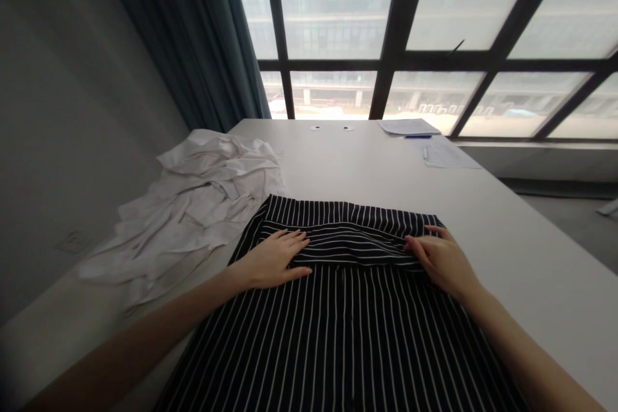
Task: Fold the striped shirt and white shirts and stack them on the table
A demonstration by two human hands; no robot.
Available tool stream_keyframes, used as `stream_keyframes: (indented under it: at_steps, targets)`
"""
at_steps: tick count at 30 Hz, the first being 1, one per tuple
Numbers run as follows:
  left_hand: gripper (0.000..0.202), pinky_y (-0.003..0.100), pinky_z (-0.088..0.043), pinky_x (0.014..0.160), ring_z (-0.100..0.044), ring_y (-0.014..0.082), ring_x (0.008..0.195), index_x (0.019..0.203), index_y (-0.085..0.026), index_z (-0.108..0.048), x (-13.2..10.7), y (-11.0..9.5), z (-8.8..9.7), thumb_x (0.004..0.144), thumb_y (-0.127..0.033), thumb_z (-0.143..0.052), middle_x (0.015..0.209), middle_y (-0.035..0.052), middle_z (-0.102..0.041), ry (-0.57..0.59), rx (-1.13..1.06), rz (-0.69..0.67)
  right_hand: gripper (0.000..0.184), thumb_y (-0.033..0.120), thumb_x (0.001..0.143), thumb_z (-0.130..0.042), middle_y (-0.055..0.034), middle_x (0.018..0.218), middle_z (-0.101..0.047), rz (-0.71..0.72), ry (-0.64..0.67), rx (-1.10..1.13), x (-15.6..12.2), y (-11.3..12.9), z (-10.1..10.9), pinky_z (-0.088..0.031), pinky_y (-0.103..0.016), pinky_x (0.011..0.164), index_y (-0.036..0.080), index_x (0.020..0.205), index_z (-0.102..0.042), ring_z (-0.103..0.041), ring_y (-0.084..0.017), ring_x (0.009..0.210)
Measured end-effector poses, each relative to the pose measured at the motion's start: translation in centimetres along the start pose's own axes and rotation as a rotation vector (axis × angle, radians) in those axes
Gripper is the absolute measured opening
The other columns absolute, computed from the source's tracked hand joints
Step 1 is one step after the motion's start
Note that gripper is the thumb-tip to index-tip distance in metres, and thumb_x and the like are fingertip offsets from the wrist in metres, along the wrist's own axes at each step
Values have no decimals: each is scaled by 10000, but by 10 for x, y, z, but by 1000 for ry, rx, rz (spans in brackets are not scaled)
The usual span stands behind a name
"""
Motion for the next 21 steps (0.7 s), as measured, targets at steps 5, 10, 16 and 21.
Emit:
stream_keyframes:
  at_steps: [5,10,16,21]
  targets:
    - [479,386,-507,866,-702,199,780,832,-170,-713,39,14,27,1024,-373,-325,785,58,-740,-135,-63,208,346,391,982,-391,-38,1077,-742,-61,-59,96,39,24,-6,-471,-475,961,255,1042,-703,-665,-250,1045]
    - [482,416,-397,1058,-511,241,1295,1372,-171,-497,60,-10,-7,983,-451,-436,1406,131,-543,-124,-86,45,434,383,991,-375,-63,1415,-551,15,91,13,40,60,-61,-391,-526,1051,281,1397,-490,-440,-266,1352]
    - [682,522,-245,1142,-234,286,1463,1526,-250,-238,37,-8,-43,953,-583,-398,1578,149,-268,-18,-33,-2,558,506,986,-348,-41,1536,-394,45,180,-124,0,46,-87,-341,-551,1086,358,1519,-276,-344,-275,1412]
    - [755,532,-240,1139,-217,310,1465,1530,-232,-223,22,6,-41,923,-640,-408,1587,162,-232,15,5,14,607,559,974,-343,-26,1555,-353,47,203,-167,-15,27,-79,-324,-555,1094,373,1536,-207,-341,-282,1413]
Point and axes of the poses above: each hand's wrist, its own x-axis towards the middle knuckle, its own z-axis out of the back of the hand, y = z × x, the point moved 9 cm from there along x, towards the middle knuckle
